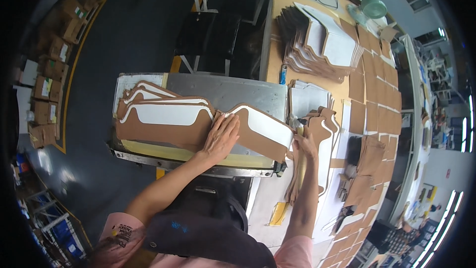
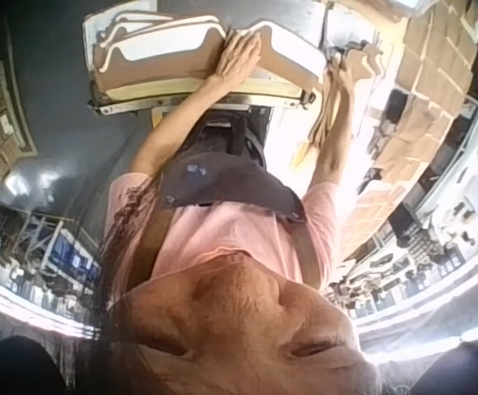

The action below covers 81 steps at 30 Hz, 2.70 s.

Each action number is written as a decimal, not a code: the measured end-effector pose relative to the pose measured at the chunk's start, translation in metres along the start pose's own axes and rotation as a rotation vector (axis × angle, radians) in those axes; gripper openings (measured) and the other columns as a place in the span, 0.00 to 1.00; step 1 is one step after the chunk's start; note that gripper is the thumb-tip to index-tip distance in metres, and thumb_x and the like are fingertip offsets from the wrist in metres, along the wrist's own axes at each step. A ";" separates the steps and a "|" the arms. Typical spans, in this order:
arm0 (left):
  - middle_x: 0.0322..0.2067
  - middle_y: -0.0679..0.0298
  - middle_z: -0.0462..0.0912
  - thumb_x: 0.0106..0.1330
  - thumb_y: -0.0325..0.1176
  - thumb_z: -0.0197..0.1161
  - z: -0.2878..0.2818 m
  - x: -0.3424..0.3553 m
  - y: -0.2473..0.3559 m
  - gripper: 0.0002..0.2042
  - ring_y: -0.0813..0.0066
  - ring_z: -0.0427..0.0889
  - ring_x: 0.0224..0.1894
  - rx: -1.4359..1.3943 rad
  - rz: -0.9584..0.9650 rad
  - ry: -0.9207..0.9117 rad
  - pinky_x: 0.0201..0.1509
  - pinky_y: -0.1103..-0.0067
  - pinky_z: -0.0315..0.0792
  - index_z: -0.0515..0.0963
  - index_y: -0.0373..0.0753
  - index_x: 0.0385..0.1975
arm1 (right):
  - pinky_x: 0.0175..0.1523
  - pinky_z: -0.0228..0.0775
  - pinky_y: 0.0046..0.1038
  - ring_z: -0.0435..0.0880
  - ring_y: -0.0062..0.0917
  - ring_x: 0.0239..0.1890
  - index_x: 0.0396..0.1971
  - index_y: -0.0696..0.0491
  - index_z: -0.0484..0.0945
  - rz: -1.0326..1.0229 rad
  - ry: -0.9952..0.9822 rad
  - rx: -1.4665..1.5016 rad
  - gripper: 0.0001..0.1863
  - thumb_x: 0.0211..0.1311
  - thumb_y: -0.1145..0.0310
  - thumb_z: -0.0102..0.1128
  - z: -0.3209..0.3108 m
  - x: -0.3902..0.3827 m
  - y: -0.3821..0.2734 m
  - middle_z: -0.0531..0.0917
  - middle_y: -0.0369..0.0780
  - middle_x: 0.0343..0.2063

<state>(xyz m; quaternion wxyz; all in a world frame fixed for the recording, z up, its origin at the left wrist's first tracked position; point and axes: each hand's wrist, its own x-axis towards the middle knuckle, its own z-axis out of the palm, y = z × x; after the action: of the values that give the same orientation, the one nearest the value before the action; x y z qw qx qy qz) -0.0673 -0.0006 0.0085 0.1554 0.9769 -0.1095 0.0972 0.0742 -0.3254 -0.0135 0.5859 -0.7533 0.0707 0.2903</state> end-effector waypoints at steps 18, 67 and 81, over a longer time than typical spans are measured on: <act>0.62 0.51 0.67 0.58 0.34 0.68 -0.061 -0.031 -0.071 0.26 0.49 0.65 0.64 0.012 -0.186 0.049 0.68 0.58 0.58 0.71 0.33 0.57 | 0.37 0.69 0.40 0.78 0.54 0.33 0.43 0.56 0.69 -0.312 0.729 -0.633 0.15 0.57 0.74 0.63 -0.096 -0.200 -0.011 0.80 0.54 0.29; 0.64 0.51 0.65 0.52 0.42 0.73 0.020 0.078 0.015 0.32 0.54 0.60 0.69 -0.205 0.153 -0.142 0.69 0.58 0.56 0.73 0.37 0.58 | 0.34 0.71 0.49 0.81 0.53 0.31 0.33 0.57 0.70 -0.523 0.660 -0.738 0.09 0.66 0.66 0.56 0.132 -0.015 -0.058 0.81 0.55 0.27; 0.65 0.52 0.65 0.54 0.43 0.71 0.021 0.079 0.016 0.33 0.55 0.59 0.70 -0.150 0.126 -0.155 0.70 0.56 0.54 0.71 0.36 0.59 | 0.33 0.71 0.49 0.81 0.53 0.30 0.33 0.56 0.70 -0.452 0.496 -0.822 0.10 0.66 0.65 0.56 0.128 -0.010 -0.061 0.82 0.54 0.28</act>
<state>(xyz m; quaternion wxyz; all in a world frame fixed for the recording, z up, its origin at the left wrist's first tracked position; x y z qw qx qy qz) 0.0076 -0.0370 0.0109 0.2129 0.9583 -0.1893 0.0224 0.0479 -0.1906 0.0249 0.2559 -0.9633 -0.0767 -0.0263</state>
